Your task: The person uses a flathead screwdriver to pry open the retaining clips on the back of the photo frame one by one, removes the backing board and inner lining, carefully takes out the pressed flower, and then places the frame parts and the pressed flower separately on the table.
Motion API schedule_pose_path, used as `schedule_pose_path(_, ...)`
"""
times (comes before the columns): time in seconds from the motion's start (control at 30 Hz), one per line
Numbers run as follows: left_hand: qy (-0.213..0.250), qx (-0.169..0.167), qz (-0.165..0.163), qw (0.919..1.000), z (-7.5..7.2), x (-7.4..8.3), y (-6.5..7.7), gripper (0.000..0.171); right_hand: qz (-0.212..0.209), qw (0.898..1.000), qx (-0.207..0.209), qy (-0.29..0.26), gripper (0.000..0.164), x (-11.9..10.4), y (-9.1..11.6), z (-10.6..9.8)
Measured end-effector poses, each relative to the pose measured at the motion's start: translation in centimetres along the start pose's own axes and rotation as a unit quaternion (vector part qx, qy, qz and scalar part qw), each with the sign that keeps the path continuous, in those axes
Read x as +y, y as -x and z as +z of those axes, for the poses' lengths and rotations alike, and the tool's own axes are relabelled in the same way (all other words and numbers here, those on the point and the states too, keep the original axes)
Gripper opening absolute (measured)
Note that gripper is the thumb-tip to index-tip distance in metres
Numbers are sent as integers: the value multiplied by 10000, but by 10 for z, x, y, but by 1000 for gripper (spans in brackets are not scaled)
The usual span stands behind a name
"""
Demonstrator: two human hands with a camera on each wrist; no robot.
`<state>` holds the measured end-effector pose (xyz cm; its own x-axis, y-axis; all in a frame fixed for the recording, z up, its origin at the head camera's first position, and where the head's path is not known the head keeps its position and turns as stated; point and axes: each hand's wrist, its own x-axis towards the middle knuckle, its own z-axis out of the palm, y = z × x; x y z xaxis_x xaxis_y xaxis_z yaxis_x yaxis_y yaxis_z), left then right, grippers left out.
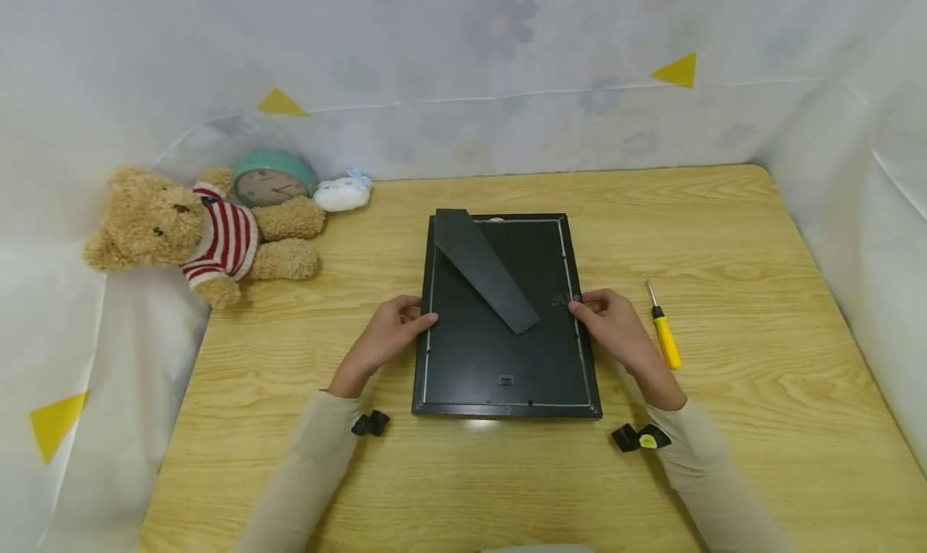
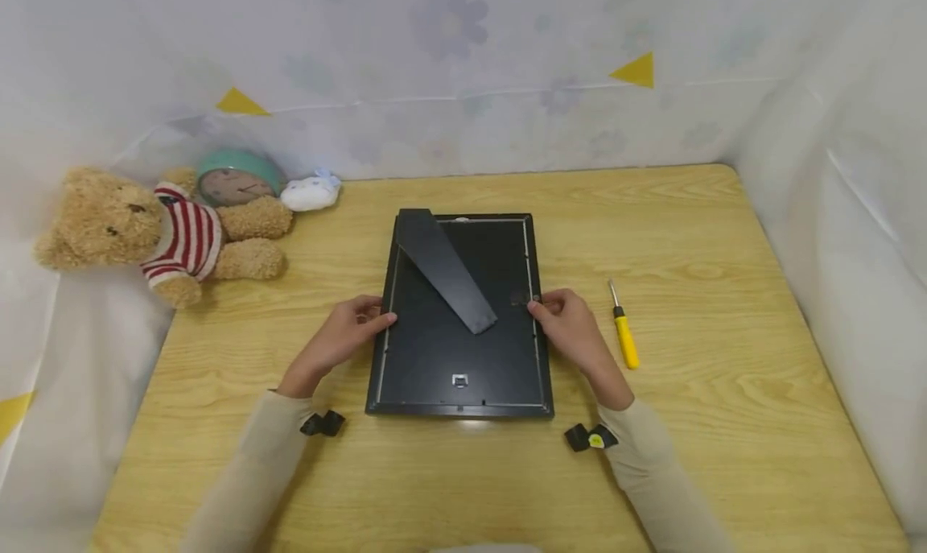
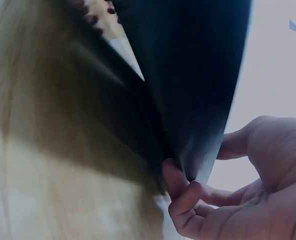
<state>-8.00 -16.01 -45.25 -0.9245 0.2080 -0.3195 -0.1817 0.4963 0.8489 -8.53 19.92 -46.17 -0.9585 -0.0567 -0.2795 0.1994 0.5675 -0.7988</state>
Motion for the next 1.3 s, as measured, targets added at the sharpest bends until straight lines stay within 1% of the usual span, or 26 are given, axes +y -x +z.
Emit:
schedule_pose_path(0.13,-525,213,189,9982,7,0,-6,41,-222,9982,250,490,43,2,-4,6)
schedule_pose_path(0.27,-950,345,477,9937,11,6,-11,27,-424,9944,459,854,36,2,-6,9)
schedule_pose_path(0.37,-1194,402,710,9895,13,10,-12,22,-523,9912,545,1084,32,0,-7,10)
schedule_pose_path(0.47,-1377,480,907,9851,15,11,-13,21,-579,9892,555,1231,30,-2,-7,10)
schedule_pose_path(0.6,-1429,508,976,9836,18,9,-14,22,-693,9868,588,1343,30,-5,-6,10)
schedule_pose_path(0.77,-1270,426,867,9872,20,7,-18,19,-787,9857,610,1357,30,-7,-6,9)
schedule_pose_path(0.93,-1178,521,859,9879,23,8,-19,14,-794,9854,582,1389,29,-6,-7,8)
schedule_pose_path(1.03,-1174,549,751,9887,24,8,-18,14,-784,9852,570,1411,29,-4,-9,8)
schedule_pose_path(1.1,-1187,537,600,9897,24,8,-16,19,-824,9851,551,1405,29,-2,-10,7)
schedule_pose_path(1.13,-1192,514,535,9901,24,8,-15,26,-839,9849,533,1414,30,-2,-11,7)
schedule_pose_path(1.17,-1184,457,455,9909,23,7,-14,37,-841,9849,517,1422,32,-1,-12,5)
schedule_pose_path(1.23,-1199,335,293,9918,20,5,-13,65,-863,9842,543,1448,36,1,-14,-2)
schedule_pose_path(1.3,-1314,223,123,9910,15,4,-11,93,-752,9852,595,1421,43,2,-14,-16)
